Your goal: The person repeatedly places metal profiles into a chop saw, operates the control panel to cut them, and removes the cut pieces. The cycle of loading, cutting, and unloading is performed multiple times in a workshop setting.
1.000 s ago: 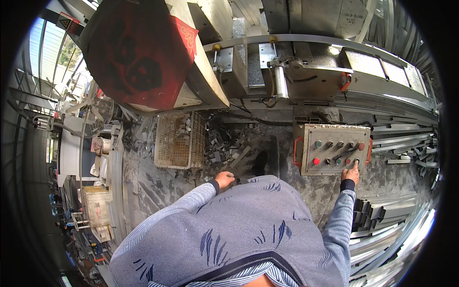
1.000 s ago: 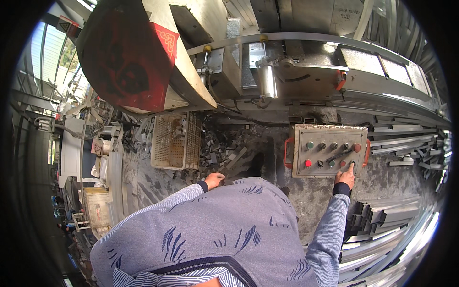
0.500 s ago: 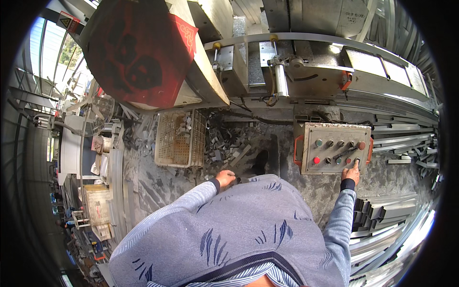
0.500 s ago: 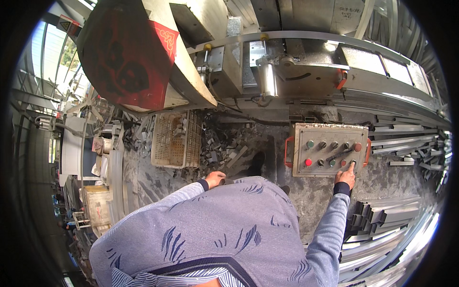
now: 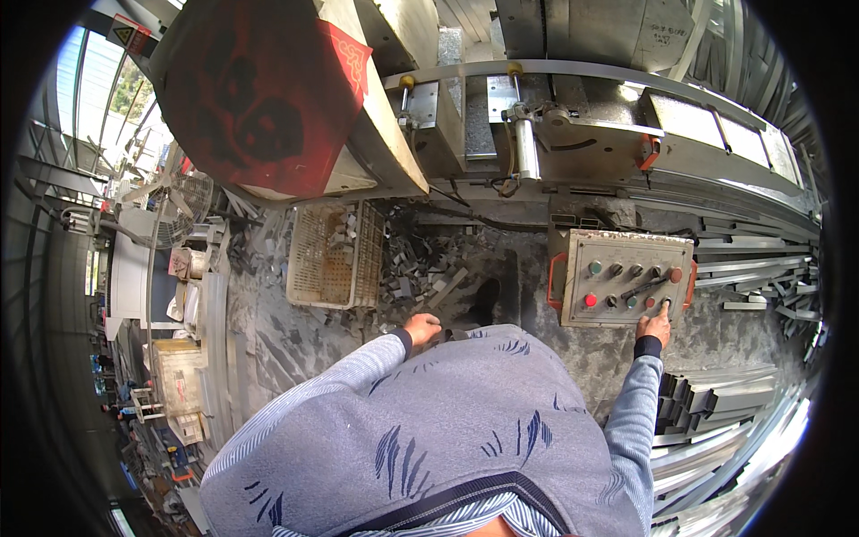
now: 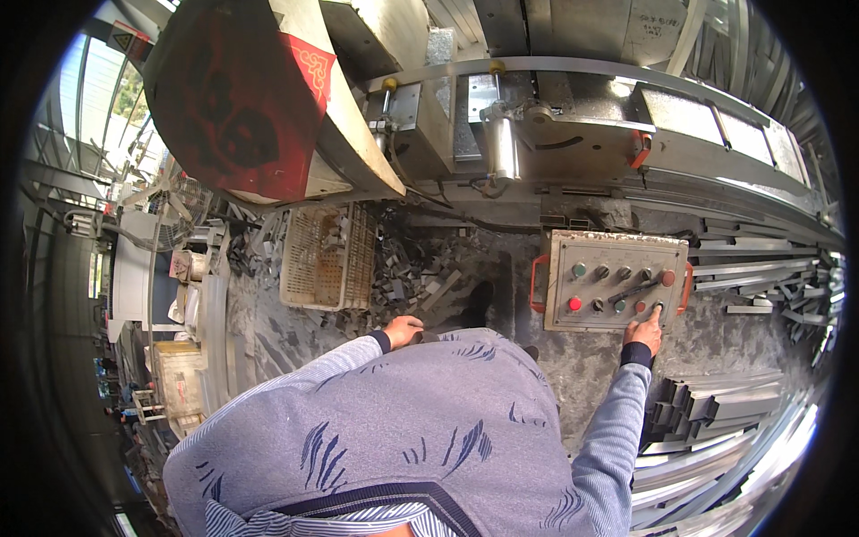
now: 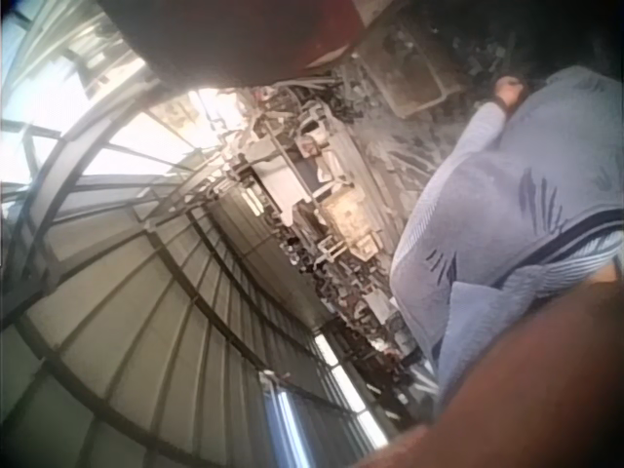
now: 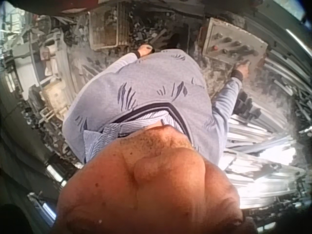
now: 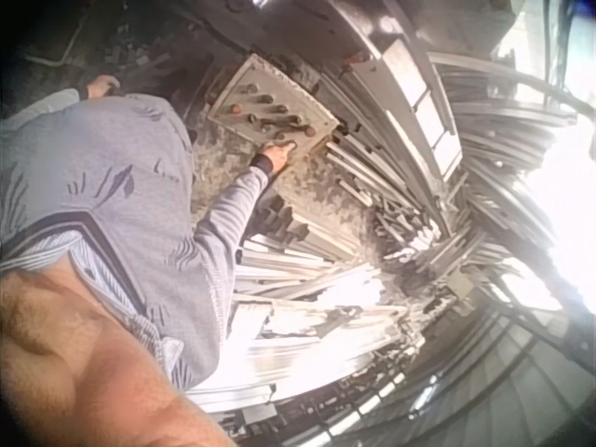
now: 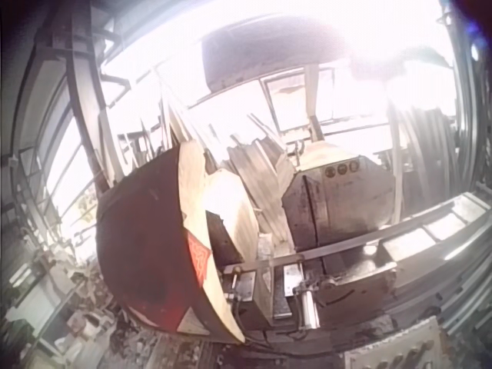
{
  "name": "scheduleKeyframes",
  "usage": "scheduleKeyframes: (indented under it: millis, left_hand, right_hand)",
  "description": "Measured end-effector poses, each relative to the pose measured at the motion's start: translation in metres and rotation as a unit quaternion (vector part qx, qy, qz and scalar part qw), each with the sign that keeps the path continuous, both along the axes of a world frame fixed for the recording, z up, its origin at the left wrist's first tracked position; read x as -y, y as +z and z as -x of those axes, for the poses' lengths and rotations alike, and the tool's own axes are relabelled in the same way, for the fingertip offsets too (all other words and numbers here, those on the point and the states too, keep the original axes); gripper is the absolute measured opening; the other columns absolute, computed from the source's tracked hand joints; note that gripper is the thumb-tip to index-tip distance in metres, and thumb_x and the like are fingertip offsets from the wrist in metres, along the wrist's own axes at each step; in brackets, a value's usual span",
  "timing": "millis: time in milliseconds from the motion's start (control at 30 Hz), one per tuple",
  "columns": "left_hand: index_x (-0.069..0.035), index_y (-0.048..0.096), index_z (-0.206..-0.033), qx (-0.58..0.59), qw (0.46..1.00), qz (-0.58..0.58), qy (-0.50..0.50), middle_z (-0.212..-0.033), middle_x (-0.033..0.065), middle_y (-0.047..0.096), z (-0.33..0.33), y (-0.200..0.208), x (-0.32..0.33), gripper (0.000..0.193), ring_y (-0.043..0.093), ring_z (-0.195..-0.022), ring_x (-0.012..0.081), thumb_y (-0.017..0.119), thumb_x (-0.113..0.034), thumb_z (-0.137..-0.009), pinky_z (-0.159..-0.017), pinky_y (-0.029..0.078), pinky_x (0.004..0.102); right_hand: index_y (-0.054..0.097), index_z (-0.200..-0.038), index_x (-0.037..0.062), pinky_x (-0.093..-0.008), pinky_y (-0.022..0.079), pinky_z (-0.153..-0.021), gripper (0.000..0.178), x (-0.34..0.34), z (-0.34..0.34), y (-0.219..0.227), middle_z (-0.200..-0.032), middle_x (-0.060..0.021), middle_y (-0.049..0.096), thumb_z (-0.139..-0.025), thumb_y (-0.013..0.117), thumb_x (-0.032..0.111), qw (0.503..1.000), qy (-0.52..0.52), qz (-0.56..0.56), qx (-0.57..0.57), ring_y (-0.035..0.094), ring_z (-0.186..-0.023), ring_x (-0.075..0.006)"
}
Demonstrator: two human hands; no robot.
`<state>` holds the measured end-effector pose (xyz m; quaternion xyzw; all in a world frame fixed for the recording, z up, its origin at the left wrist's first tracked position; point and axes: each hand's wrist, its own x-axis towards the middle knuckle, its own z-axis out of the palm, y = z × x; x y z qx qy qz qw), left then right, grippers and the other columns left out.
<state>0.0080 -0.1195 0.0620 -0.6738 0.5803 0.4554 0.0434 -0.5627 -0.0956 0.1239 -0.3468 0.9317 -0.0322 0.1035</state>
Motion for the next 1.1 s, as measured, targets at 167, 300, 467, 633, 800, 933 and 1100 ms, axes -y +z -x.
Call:
scheduleKeyframes:
  millis: [167,300,467,633,800,933,1100]
  left_hand:
    - [-0.008,0.068,-0.1,0.012,1.0,0.0,-0.008,-0.105,0.0116,0.066,0.006,0.001,0.004,0.026,0.061,-0.101,0.0279,0.066,-0.026,-0.081,-0.088,0.046,0.0333]
    - [-0.008,0.068,-0.101,0.01,1.0,-0.006,-0.022,-0.105,0.0113,0.066,0.013,0.005,0.009,0.028,0.061,-0.1,0.0274,0.066,-0.027,-0.08,-0.088,0.047,0.0332]
    - [-0.008,0.067,-0.102,0.002,0.999,-0.029,-0.013,-0.105,0.0108,0.066,0.02,0.004,0.021,0.028,0.062,-0.099,0.0246,0.065,-0.025,-0.08,-0.087,0.047,0.0325]
    - [-0.008,0.067,-0.104,-0.011,0.999,-0.022,-0.026,-0.101,0.0107,0.067,0.026,0.002,0.039,0.031,0.063,-0.095,0.0224,0.067,-0.025,-0.078,-0.085,0.048,0.0312]
    - [-0.008,0.067,-0.105,-0.009,1.0,-0.023,-0.014,-0.096,0.0095,0.068,0.029,0.01,0.051,0.033,0.064,-0.089,0.0203,0.068,-0.026,-0.077,-0.082,0.049,0.0297]
    - [-0.01,0.067,-0.105,-0.004,1.0,-0.025,-0.012,-0.101,0.0101,0.067,0.029,0.014,0.051,0.033,0.063,-0.094,0.0223,0.068,-0.027,-0.077,-0.085,0.048,0.031]
    - [-0.01,0.067,-0.104,0.007,0.999,-0.032,-0.019,-0.105,0.0107,0.066,0.025,0.011,0.045,0.032,0.062,-0.099,0.0241,0.068,-0.027,-0.078,-0.088,0.047,0.0321]
  right_hand:
    - [0.036,-0.138,0.0134,-0.0443,0.049,-0.081,0.07,0.001,-0.003,0.0,-0.096,-0.0229,0.063,-0.072,0.059,0.018,1.0,-0.004,-0.004,-0.011,0.061,-0.089,-0.037]
    - [0.036,-0.138,0.0121,-0.0459,0.049,-0.079,0.069,0.001,-0.003,-0.003,-0.09,-0.0253,0.064,-0.073,0.06,0.018,0.999,0.005,0.017,-0.03,0.062,-0.085,-0.0385]
    - [0.033,-0.141,0.0171,-0.0453,0.049,-0.081,0.073,-0.001,0.001,0.001,-0.093,-0.027,0.063,-0.072,0.059,0.018,1.0,-0.013,0.01,0.01,0.062,-0.087,-0.0393]
    - [0.031,-0.142,0.0203,-0.0457,0.049,-0.081,0.078,-0.006,-0.005,0.003,-0.092,-0.0275,0.063,-0.07,0.062,0.018,0.999,-0.014,0.042,0.02,0.061,-0.087,-0.0408]
    - [0.035,-0.139,0.0186,-0.0472,0.047,-0.082,0.075,-0.006,-0.017,0.016,-0.093,-0.0282,0.062,-0.07,0.062,0.021,0.996,-0.033,0.077,0.034,0.06,-0.088,-0.0422]
    - [0.05,-0.122,0.0102,-0.0471,0.046,-0.081,0.057,-0.005,-0.038,0.008,-0.094,-0.0267,0.063,-0.068,0.063,0.024,0.988,-0.088,0.124,0.033,0.06,-0.088,-0.0422]
    - [0.059,-0.086,0.0013,-0.0316,0.045,-0.046,0.027,0.004,-0.061,-0.027,-0.064,-0.0095,0.059,-0.071,0.065,0.023,0.879,-0.198,0.221,0.373,0.055,-0.05,-0.0173]
